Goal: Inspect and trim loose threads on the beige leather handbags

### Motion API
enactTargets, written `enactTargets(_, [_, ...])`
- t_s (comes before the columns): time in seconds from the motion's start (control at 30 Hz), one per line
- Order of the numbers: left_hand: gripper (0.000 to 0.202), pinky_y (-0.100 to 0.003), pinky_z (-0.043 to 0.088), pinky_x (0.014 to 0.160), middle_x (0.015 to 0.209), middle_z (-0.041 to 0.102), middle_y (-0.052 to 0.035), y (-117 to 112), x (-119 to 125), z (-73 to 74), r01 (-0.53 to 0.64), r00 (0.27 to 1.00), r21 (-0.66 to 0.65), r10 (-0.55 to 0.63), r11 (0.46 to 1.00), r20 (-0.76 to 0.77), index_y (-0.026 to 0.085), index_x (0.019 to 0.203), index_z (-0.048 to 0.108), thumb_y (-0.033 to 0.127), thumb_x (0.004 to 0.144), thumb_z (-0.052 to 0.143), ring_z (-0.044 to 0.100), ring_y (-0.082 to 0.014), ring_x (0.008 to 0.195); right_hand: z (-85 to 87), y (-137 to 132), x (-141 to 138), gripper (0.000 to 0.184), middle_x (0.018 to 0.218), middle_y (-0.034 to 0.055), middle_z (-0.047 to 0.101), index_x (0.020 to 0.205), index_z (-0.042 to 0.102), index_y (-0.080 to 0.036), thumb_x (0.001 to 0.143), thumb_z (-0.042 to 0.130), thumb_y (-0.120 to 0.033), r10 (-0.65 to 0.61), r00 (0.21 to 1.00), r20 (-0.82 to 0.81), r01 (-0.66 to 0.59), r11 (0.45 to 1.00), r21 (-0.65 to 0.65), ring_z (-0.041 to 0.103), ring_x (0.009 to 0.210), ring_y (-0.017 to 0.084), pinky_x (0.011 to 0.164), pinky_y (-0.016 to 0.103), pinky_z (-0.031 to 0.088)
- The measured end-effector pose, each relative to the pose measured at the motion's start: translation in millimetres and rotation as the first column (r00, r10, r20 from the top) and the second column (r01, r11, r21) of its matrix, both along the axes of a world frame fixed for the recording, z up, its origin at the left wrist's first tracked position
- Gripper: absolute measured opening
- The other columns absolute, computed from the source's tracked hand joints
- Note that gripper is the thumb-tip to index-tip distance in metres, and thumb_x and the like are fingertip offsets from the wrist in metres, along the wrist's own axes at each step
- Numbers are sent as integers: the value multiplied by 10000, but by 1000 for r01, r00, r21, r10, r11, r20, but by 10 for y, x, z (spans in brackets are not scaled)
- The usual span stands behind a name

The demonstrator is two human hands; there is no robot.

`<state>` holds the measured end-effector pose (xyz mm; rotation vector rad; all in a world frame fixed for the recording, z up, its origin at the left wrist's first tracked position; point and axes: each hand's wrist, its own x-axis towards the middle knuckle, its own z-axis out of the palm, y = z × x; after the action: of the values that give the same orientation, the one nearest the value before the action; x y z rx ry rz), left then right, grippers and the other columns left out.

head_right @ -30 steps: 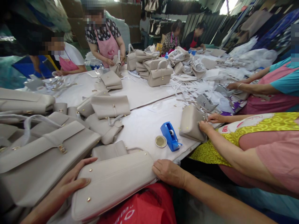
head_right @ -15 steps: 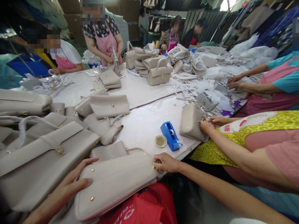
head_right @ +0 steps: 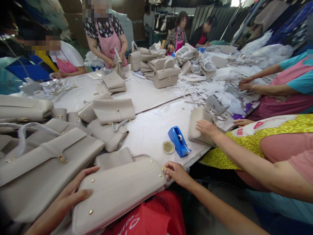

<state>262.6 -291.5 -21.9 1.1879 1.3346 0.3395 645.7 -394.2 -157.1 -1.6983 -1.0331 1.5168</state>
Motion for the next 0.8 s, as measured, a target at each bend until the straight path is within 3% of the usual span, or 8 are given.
enactTargets(0.3, [735,-348,503,899,1206,607,-75,-100,-150,-79,56,991,10,-56,998,123,233,1412,337,537,813,635,590,-300,1094,421,71,-226,413,731,-2,624,868,633,-153,782,664,-555,-56,993,-106,58,998,13,524,581,108,608,264,426])
enactTargets(0.43, [715,-344,478,912,1168,605,-73,-166,-188,-116,92,968,79,-108,993,228,207,1398,375,468,804,675,575,-270,1065,564,224,-553,436,674,-4,610,899,635,-169,794,646,-592,-3,996,-90,5,1000,20,534,609,126,635,267,425])
enactTargets(0.53, [734,-330,467,884,1140,602,-72,-205,-194,-139,71,966,112,-96,991,239,196,1392,397,438,775,711,562,-256,1037,739,415,-968,420,680,-5,597,895,628,-179,801,630,-588,137,974,-178,-120,988,101,542,625,137,639,272,438])
enactTargets(0.6, [747,-324,463,864,1120,603,-75,-239,-191,-147,59,967,126,-88,990,239,189,1391,395,442,768,720,554,-249,1018,878,551,-1268,362,697,-5,591,895,634,-186,826,616,-542,250,955,-159,-220,957,187,534,621,138,609,269,429])
enactTargets(0.67, [748,-320,458,854,1114,604,-69,-269,-192,-155,57,967,135,-88,989,238,195,1390,392,441,765,721,548,-239,1002,996,680,-1522,268,730,4,610,899,650,-193,875,584,-451,321,947,-8,-303,900,314,545,659,145,630,274,424])
enactTargets(0.8, [731,-328,449,877,1158,595,-48,-297,-217,-180,70,975,187,-107,980,196,231,1381,412,420,748,723,530,-237,1022,1106,842,-1791,176,890,31,660,920,659,-193,935,513,-290,353,893,278,-450,715,535,589,829,158,763,291,417])
